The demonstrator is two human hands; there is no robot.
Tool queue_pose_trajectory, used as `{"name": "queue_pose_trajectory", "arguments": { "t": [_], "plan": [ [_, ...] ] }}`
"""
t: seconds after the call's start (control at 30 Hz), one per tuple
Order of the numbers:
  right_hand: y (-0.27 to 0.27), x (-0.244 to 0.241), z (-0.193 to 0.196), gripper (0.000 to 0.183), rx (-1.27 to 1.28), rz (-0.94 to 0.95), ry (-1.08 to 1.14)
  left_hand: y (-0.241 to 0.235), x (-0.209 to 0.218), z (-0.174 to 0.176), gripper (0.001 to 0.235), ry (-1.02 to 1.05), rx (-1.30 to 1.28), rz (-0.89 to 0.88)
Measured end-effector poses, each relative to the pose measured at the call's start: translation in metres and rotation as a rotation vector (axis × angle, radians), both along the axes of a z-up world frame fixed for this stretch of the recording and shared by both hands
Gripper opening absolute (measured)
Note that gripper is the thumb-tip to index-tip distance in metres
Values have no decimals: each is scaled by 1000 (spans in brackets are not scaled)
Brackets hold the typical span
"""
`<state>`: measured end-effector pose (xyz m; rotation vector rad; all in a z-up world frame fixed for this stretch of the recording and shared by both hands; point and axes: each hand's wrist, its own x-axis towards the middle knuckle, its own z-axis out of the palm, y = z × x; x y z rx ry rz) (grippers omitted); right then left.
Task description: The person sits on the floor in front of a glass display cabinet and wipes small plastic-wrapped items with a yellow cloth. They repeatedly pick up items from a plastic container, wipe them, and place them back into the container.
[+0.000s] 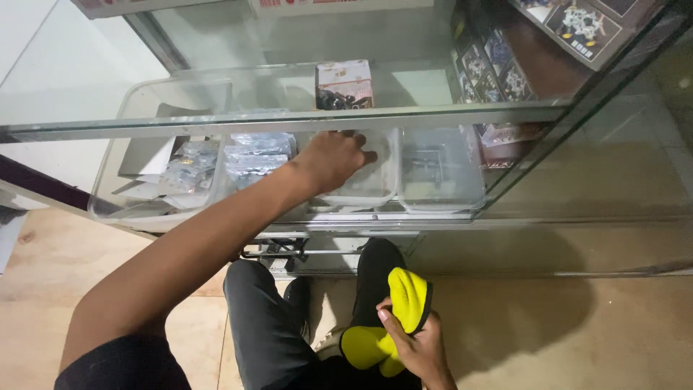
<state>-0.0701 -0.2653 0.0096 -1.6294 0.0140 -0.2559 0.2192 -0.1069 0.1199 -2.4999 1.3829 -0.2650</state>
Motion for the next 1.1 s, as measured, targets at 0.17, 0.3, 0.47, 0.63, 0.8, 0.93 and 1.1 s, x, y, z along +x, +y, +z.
{"name": "queue_pose_trajectory", "arguments": {
  "t": [0.17, 0.3, 0.47, 0.63, 0.8, 0.93, 1.1],
  "plan": [
    [-6, -4, -13, 9, 28, 38, 72, -3, 2, -4, 34, -101, -45, -56],
    [-6, -5, -14, 8, 85, 16, 58, -3, -1, 1, 16, -73, -36, -42],
    [-8, -7, -13, 8, 22, 18, 47, -3, -1, 7, 29, -60, 22, -60],
    [2, -10, -13, 7, 47, -2, 38, 5, -12, 16, 32, -13, -167, -67],
    [13, -13, -18, 12, -53, -29, 202, 28, -54, 36, 47, -64, -343, -89],
    [20, -13, -33, 11, -119, 34, 135, 83, -112, 44, 60, -114, -443, -110],
    [32, -14, -42, 11, -174, 11, 237, 177, -123, 41, 35, -124, -510, 175]
  ]
}}
